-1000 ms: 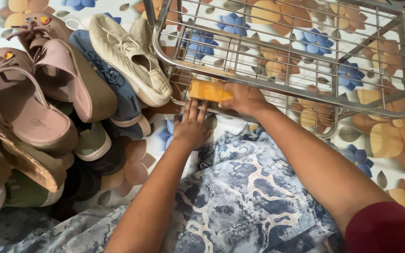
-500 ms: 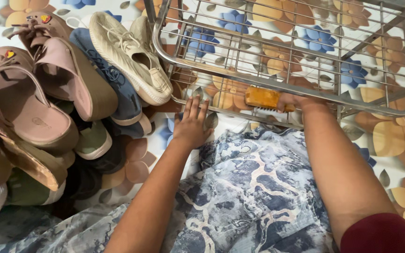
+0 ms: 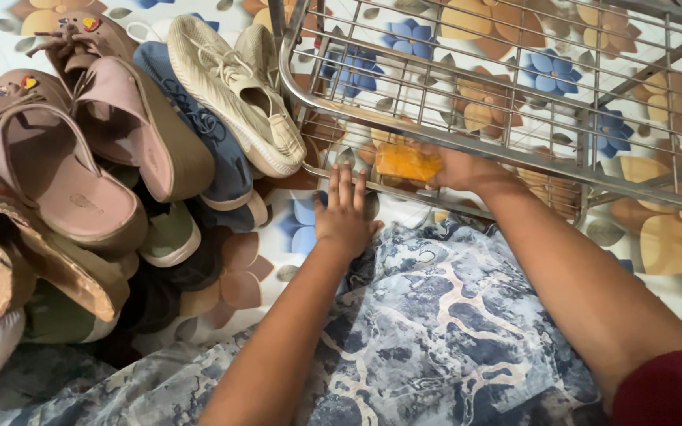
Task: The person scrubs a metal wire rack with a yellow sponge, moving systematically across the top and bottom shelves. They then scrub the floral-patterned floor tiles around the rack.
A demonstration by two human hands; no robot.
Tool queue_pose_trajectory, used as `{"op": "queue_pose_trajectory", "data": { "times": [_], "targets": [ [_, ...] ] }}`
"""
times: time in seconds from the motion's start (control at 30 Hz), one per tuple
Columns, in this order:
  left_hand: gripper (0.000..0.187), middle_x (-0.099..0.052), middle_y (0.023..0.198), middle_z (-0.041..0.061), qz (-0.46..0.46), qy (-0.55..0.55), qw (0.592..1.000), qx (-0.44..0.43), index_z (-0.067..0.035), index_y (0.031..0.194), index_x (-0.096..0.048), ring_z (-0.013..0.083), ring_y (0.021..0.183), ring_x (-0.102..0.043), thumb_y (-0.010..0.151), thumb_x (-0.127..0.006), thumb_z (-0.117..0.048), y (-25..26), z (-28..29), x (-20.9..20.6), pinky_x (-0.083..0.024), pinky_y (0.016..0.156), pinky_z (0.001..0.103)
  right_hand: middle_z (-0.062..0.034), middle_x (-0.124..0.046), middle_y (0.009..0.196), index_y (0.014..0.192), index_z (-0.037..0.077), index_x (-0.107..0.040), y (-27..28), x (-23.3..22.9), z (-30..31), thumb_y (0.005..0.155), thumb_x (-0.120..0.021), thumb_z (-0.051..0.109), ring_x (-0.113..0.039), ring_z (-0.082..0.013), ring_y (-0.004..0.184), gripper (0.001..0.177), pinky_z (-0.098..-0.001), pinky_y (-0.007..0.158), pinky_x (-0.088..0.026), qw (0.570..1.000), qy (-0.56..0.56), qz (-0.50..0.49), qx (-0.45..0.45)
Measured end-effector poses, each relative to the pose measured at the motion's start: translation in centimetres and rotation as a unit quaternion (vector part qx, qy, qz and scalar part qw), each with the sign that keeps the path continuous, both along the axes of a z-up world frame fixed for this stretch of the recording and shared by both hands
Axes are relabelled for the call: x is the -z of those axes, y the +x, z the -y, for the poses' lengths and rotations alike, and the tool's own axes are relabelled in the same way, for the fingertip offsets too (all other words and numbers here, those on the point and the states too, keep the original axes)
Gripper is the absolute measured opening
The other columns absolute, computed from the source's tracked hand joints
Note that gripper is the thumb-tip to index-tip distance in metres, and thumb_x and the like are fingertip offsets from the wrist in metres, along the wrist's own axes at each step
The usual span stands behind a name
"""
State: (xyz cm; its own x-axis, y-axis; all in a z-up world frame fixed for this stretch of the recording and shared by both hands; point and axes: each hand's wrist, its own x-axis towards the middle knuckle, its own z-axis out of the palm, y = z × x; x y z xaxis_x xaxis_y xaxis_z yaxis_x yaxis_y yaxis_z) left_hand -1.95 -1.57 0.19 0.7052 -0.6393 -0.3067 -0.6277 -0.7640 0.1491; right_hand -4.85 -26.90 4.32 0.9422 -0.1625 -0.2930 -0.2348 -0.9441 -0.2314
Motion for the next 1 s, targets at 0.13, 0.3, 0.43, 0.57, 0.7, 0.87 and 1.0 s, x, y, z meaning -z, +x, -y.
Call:
{"op": "queue_pose_trajectory", "data": {
  "times": [0.13,0.3,0.43,0.57,0.7,0.87,1.0],
  "targets": [
    [0.108,0.012,0.171,0.013,-0.002,0.029,1.000,0.001,-0.015,0.164,0.007,0.0333,0.157,0.011,0.092,-0.050,-0.071,-0.1,0.2,-0.4,-0.021,0.119,0.062,-0.0147,-0.059,0.143,0.150,0.025,-0.052,-0.2,0.0,-0.2,0.073,-0.087,0.035,-0.057,-0.0292,0.131,0.085,-0.0412,0.112,-0.042,0.996,0.092,-0.001,0.017],
    [0.110,0.005,0.172,0.013,-0.007,0.014,1.000,-0.007,-0.011,0.165,-0.002,0.0314,0.158,0.008,0.090,-0.055,-0.072,-0.2,0.0,-0.2,-0.020,0.120,0.062,-0.0081,-0.050,0.156,0.150,0.028,-0.049,3.6,1.0,-6.9,0.083,-0.077,0.030,-0.051,-0.0283,0.137,0.073,-0.0405,0.112,-0.040,0.980,0.108,0.122,-0.113],
    [0.107,-0.002,0.171,0.012,0.003,-0.008,1.000,0.012,-0.011,0.164,-0.009,0.0290,0.158,0.005,0.089,-0.058,-0.070,0.3,-0.7,0.3,-0.020,0.120,0.060,-0.0140,-0.046,0.159,0.152,0.031,-0.051,5.9,1.9,-9.4,0.095,-0.067,0.021,-0.051,-0.0330,0.138,0.060,-0.0396,0.115,-0.042,0.971,0.087,0.140,-0.173],
    [0.105,-0.001,0.171,0.010,-0.010,-0.001,1.000,0.018,-0.016,0.163,-0.006,0.0282,0.158,0.006,0.089,-0.058,-0.069,0.6,-0.9,0.3,-0.019,0.119,0.062,-0.0145,-0.043,0.158,0.151,0.032,-0.049,5.7,1.5,-7.5,0.093,-0.067,0.021,-0.045,-0.0336,0.141,0.062,-0.0438,0.116,-0.033,0.974,0.073,0.100,-0.188],
    [0.109,-0.003,0.171,0.010,-0.006,-0.014,1.000,0.010,-0.017,0.164,-0.002,0.0280,0.158,0.003,0.088,-0.059,-0.070,0.7,-1.0,0.3,-0.019,0.119,0.062,-0.0085,-0.049,0.160,0.149,0.035,-0.043,4.3,0.4,-4.7,0.093,-0.064,0.026,-0.052,-0.0256,0.143,0.060,-0.0408,0.120,-0.039,0.969,0.236,0.002,-0.074],
    [0.107,-0.005,0.170,0.010,0.000,-0.045,0.999,0.020,-0.019,0.163,-0.004,0.0286,0.157,-0.001,0.087,-0.062,-0.066,1.0,-1.3,0.6,-0.022,0.119,0.061,-0.0038,-0.044,0.160,0.143,0.063,-0.044,1.0,-4.2,-1.6,0.084,-0.076,0.029,-0.043,-0.0302,0.143,0.075,-0.0476,0.118,-0.035,0.985,0.049,-0.154,0.052],
    [0.098,-0.015,0.169,0.007,-0.006,-0.113,0.994,0.012,-0.021,0.163,-0.016,0.0298,0.159,-0.011,0.087,-0.069,-0.052,1.2,-2.0,0.7,-0.027,0.120,0.058,-0.0116,-0.062,0.145,0.143,0.055,-0.055,-0.2,-6.0,0.2,0.076,-0.081,0.023,-0.057,-0.0312,0.134,0.078,-0.0450,0.116,-0.044,0.982,0.044,-0.163,0.082]
  ]
}}
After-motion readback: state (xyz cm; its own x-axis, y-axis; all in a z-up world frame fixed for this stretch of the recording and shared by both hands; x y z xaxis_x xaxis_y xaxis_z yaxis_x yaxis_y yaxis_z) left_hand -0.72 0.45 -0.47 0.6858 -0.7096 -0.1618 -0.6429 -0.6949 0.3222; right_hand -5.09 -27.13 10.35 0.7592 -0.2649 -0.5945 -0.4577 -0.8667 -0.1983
